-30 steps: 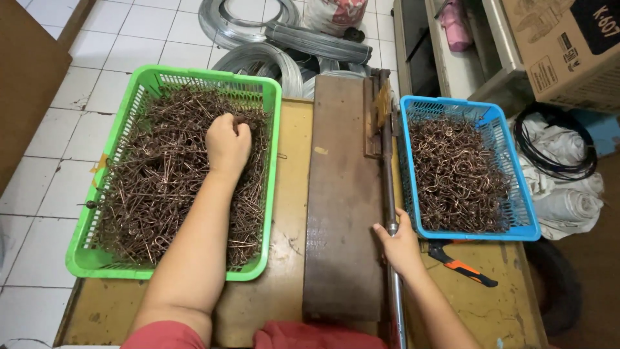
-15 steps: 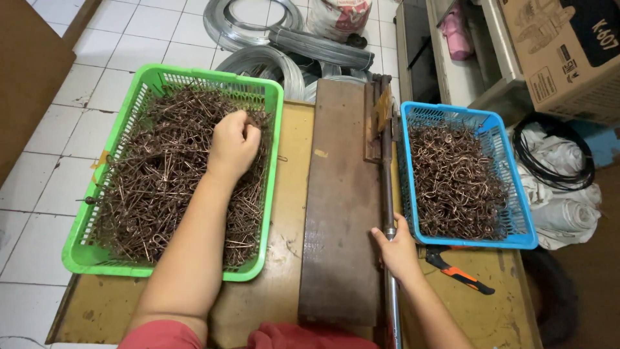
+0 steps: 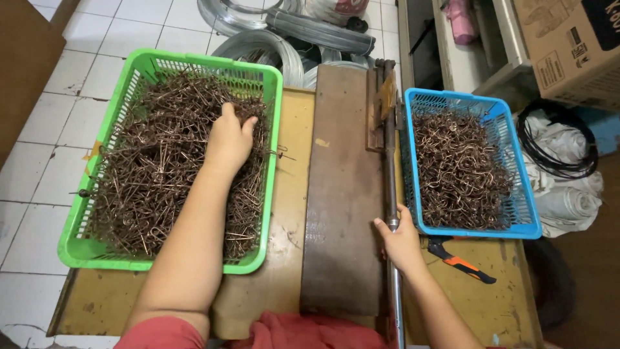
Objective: Manually bending thin metal rods using a lever-operated jig and sorting them into baskets.
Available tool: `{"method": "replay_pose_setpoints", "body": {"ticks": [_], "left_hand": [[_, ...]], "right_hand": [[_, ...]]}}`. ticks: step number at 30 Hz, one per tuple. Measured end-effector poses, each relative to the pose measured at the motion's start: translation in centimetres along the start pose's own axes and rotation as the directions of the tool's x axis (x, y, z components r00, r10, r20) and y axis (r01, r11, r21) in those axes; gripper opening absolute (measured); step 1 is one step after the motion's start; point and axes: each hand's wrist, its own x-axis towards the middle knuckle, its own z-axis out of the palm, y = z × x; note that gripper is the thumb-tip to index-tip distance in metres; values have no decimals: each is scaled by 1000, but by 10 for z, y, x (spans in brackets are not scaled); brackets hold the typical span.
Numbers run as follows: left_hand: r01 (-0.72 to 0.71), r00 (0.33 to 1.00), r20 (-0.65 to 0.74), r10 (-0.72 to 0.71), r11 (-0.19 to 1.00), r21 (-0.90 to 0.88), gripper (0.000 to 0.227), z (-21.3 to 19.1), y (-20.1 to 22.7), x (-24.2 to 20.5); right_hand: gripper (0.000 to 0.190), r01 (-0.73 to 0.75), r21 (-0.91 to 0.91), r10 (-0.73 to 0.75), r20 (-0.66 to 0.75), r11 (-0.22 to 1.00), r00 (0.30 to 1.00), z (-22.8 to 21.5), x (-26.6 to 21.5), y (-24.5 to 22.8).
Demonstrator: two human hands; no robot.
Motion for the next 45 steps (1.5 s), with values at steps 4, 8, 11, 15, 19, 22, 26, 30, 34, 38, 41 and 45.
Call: {"method": "replay_pose_setpoints", "body": {"ticks": [4, 8, 11, 15, 19, 22, 26, 30, 34, 38, 41, 45], "left_hand": [[-125, 992, 49, 118, 972, 198, 43, -14, 27, -10], [-180, 903, 425, 66, 955, 236, 55, -20, 35, -20], [-175, 826, 564, -1, 950, 258, 58, -13, 28, -18], [-196, 867, 496, 41, 944, 264, 33, 10, -1, -6], [-174, 927, 364, 86, 961, 216, 28, 4, -3, 3], [-143, 963, 242, 119, 986, 85, 32, -10, 8, -3], [-75, 967, 240, 85, 996, -51, 56, -8, 3, -3], [-55, 962, 261, 75, 995, -84, 70, -17, 12, -8], [-138, 987, 74, 144, 987, -87, 52, -3, -8, 2], [-121, 989, -107, 106, 982, -145, 40, -13, 7, -2], [-91, 985, -164, 47, 959, -270, 35, -21, 20, -10], [-123, 985, -165, 56, 895, -430, 30, -23, 17, -9]], "right_hand": [[59, 19, -8, -19, -3, 1000, 1000, -1, 9, 7], [59, -15, 4, 15, 3, 1000, 1000, 0, 4, 5], [58, -13, 15, 13, 3, 1000, 1000, -1, 0, -2], [58, -25, 21, 25, 4, 999, 1000, -3, -7, -7], [58, -8, 30, 7, 14, 1000, 1000, -2, -7, -9], [56, -13, 50, 12, 18, 999, 1000, -2, -5, -5], [56, -4, 45, 3, 16, 999, 1000, -3, -2, -1], [53, 6, 71, -7, 20, 997, 1000, 0, -3, -3], [53, 5, 66, -6, 14, 998, 1000, -1, -3, -2], [49, 6, 64, -6, 10, 998, 1000, -1, -2, -3], [47, 4, 64, -5, 16, 998, 1000, 0, -2, -2], [45, 5, 83, -6, 17, 997, 1000, 1, 0, -1]]}}
